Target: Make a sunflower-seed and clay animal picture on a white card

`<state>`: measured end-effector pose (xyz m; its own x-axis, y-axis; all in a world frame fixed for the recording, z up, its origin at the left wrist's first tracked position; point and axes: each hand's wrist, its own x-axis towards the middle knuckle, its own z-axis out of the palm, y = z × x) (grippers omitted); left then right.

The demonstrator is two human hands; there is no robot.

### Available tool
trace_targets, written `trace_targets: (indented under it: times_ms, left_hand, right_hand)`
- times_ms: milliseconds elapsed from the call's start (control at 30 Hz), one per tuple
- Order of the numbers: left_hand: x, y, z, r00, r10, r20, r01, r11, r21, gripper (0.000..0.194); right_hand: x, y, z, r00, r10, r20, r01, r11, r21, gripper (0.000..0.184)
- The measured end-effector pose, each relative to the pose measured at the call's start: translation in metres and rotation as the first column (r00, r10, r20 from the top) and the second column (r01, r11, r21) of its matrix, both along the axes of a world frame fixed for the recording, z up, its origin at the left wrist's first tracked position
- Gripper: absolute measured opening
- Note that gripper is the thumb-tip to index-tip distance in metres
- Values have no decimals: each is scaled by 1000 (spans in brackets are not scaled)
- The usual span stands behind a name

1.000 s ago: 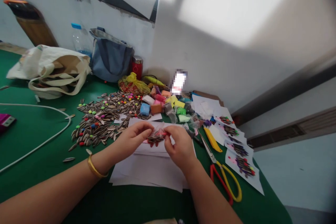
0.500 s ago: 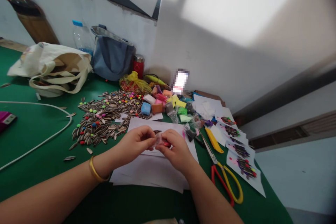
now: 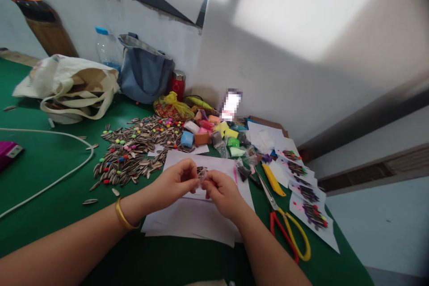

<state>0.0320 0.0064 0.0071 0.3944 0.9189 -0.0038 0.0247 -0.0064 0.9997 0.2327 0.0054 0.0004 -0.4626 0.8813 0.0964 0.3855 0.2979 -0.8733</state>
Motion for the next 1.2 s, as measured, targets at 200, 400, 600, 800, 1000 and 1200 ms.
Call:
trace_targets:
  times_ms: [200,400,600,800,1000,1200]
  left_hand:
    - [0,-1,5,999,49,2,-50,998,24,7]
    - [-4,5,9,996,82,22,-78,989,-127,22]
    - [-3,6,7,995,81,59,-71,985,-159,26]
    - [-4,9,5,996,70,47,-69,997,-17,19]
    - [-8,9,9,986,87,-144,-44,960,275,16]
    - [-8,9,9,984,66,-167,-13,954,298,15]
  right_hand:
    - [0,0,5,999,-38,3,38,999,5,12]
    - [0,-2,4,992,-122,26,116,980,161,19]
    - [3,-1,5,997,-76,11,72,969,238,9]
    - [2,0,7,987,-76,-141,91,991,102,14]
    - [-3,2,8,940,-114,-320,106,993,-43,10]
    - [-5,2,8,937,-214,-275,205,977,-60,16]
